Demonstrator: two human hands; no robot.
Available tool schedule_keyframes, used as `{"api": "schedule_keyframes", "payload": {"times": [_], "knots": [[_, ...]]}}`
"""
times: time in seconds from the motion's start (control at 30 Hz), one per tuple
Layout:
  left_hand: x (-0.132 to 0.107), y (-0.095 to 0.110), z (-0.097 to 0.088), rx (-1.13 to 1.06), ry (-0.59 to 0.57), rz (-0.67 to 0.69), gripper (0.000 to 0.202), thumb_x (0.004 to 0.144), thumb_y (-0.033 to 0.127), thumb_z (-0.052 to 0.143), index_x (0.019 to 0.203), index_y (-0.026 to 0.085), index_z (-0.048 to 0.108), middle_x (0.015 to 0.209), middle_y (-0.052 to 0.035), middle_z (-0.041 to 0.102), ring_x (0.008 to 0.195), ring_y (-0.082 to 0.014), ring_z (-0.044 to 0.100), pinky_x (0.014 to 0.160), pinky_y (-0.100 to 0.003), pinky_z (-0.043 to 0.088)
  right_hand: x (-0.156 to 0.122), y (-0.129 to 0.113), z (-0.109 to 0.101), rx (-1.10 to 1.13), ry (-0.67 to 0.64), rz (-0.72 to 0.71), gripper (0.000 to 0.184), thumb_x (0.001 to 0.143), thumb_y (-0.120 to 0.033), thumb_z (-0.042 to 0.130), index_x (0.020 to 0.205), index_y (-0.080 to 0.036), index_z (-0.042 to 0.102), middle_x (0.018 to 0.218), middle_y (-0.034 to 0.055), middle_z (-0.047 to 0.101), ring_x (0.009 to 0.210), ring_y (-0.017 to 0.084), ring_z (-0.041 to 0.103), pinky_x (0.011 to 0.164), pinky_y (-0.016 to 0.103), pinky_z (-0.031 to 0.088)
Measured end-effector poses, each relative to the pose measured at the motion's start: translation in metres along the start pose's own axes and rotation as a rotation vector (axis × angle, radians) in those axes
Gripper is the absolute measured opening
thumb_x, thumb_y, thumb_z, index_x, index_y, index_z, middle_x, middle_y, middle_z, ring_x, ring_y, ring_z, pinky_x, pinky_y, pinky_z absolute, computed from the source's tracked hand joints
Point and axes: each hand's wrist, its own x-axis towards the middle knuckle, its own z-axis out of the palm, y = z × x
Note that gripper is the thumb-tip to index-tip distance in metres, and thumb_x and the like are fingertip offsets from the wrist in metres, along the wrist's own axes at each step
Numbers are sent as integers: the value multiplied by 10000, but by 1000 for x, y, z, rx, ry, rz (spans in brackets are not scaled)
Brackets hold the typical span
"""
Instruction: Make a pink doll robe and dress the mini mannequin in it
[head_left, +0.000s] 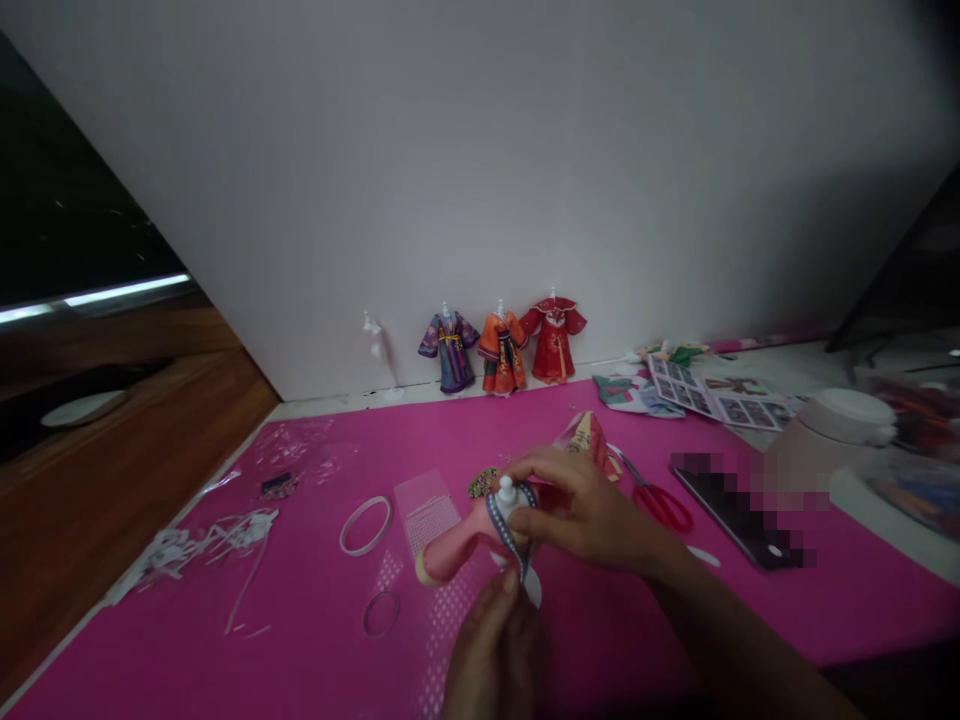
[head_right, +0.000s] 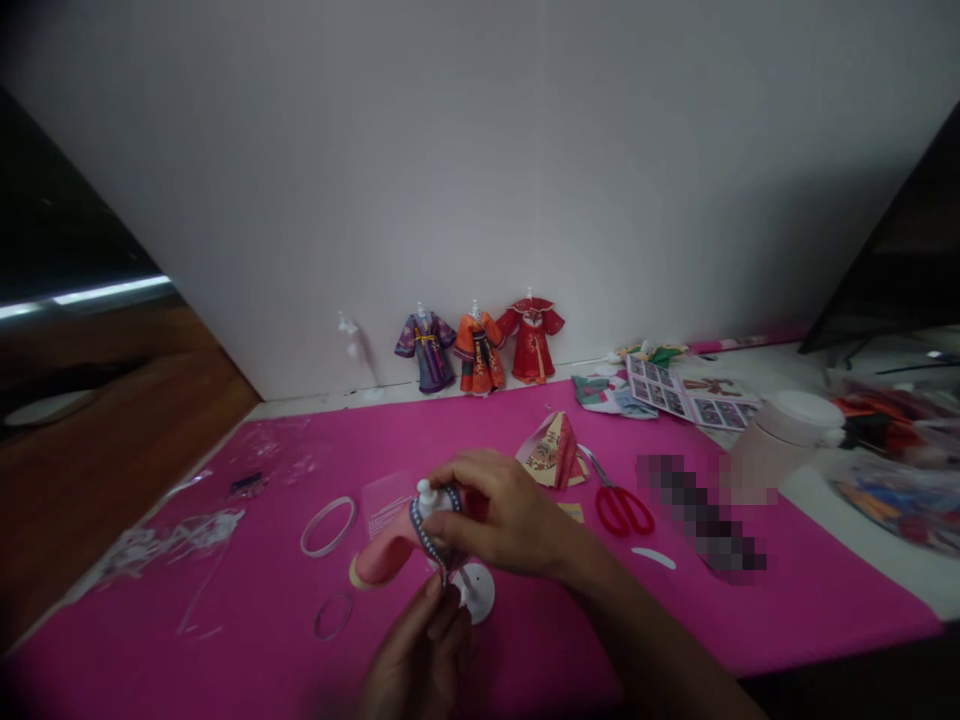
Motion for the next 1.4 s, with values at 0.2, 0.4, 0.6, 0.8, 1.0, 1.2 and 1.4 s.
{"api": "schedule_keyframes", "payload": {"times": [0.2, 0.4, 0.6, 0.8, 1.0, 1.2, 1.4], "knots": [[3, -2, -4, -77, 15, -35, 388, 564, 329, 939, 719, 172, 621, 546, 85, 480, 505, -76, 470, 541, -230, 332, -4, -1, -4, -56, -22, -62, 335, 767, -197, 703, 1094, -199, 631, 1060, 64, 709, 1012, 225, 640, 882, 365, 481], [0, -2, -1, -51, 47, -4, 313, 598, 282, 913, 725, 173, 649, 639, 37, 607, 578, -102, 557, 602, -232, 399, -3, -2, -1, -85, -17, -47, 315, 740, -159, 655, 1050, -211, 631, 1030, 58, 711, 978, 225, 652, 858, 359, 495], [-2, -1, 1, -128, 23, 13, 323, 552, 242, 938, 679, 175, 649, 564, 63, 552, 522, -81, 505, 576, -219, 395, -4, -2, -1, -94, -1, -44, 323, 738, -150, 643, 1053, -214, 627, 1004, 49, 710, 948, 221, 653, 842, 357, 503], [-1, -3, -5, -115, 11, 53, 320, 627, 277, 898, 680, 182, 597, 550, 74, 502, 526, -84, 502, 591, -231, 404, -4, 0, -1, -82, -21, -64, 348, 750, -161, 667, 1093, -193, 616, 1057, 65, 692, 1002, 222, 636, 869, 347, 492], [-3, -6, -11, -34, 82, 138, 310, 666, 274, 854, 639, 189, 557, 634, 36, 587, 646, -129, 602, 680, -272, 462, -4, 1, -1, -87, -22, -57, 351, 751, -174, 679, 1093, -205, 607, 1035, 56, 693, 970, 223, 641, 840, 347, 501], [1, -12, -8, -52, 104, 234, 301, 640, 274, 869, 683, 183, 585, 645, 38, 599, 652, -130, 612, 672, -266, 456, -3, 1, -1, -80, -28, -60, 355, 757, -171, 697, 1102, -189, 612, 1052, 62, 691, 971, 210, 636, 855, 335, 491], [7, -16, 2, -62, 109, 287, 387, 592, 345, 905, 686, 178, 569, 591, 57, 561, 582, -111, 565, 596, -239, 417, -3, 1, -1, -76, -31, -80, 365, 749, -141, 694, 1105, -152, 615, 1045, 83, 691, 972, 214, 638, 853, 324, 490]]}}
